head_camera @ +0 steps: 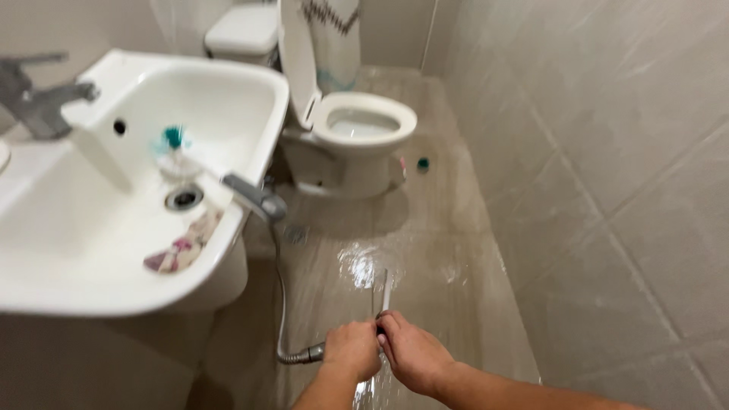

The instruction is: The person rinses their hands in the toilet bowl, then uses a handheld bidet sprayer to wash their hands and rinse the bathroom floor. They spray water across the tiled floor, around the toilet base, and near the sink, directing the water toward the floor drain.

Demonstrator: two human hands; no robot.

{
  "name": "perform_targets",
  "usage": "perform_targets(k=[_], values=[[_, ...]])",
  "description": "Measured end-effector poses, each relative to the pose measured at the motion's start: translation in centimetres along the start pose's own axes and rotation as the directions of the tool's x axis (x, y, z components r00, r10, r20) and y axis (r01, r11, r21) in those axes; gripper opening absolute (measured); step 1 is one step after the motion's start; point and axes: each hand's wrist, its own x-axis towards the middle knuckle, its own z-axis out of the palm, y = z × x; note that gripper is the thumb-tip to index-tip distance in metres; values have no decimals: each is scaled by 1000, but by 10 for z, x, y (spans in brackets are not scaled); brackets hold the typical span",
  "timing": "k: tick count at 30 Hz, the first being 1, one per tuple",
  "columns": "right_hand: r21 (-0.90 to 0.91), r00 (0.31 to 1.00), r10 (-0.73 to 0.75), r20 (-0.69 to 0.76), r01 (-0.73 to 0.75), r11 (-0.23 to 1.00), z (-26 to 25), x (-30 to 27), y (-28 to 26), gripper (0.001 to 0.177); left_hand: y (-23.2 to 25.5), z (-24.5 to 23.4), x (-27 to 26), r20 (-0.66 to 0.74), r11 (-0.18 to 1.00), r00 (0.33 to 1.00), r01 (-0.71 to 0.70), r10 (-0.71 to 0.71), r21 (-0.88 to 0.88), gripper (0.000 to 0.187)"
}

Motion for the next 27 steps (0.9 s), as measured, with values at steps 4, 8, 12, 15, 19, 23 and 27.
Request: perform_targets(k=[4, 8, 12, 15, 19, 23, 27], values=[[-13, 981, -121, -153, 121, 993, -41, 20, -2, 36, 22, -26, 26, -332, 998, 943, 11, -34, -68, 23], [16, 985, -61, -162, 64, 998, -71, 40, 9, 37, 45, -47, 56, -346, 983, 932, 46, -106, -178, 25], [-10, 935, -167, -314, 173, 985, -89, 50, 42, 36, 69, -54, 88, -356, 988, 934, -25, -31, -150, 22], [45, 951, -74, -301, 92, 995, -107, 65, 62, 38, 86, -61, 118, -357, 993, 934, -41, 0, -107, 24], [84, 937, -109, -332, 144, 986, -141, 102, 103, 35, 117, -74, 172, -373, 995, 927, -3, -35, -102, 23], [51, 908, -249, -338, 282, 958, -176, 144, 153, 34, 149, -89, 219, -373, 984, 918, 83, -137, -156, 25], [52, 896, -290, -337, 325, 944, -202, 176, 185, 35, 168, -103, 258, -339, 987, 929, 113, -145, -111, 28]])
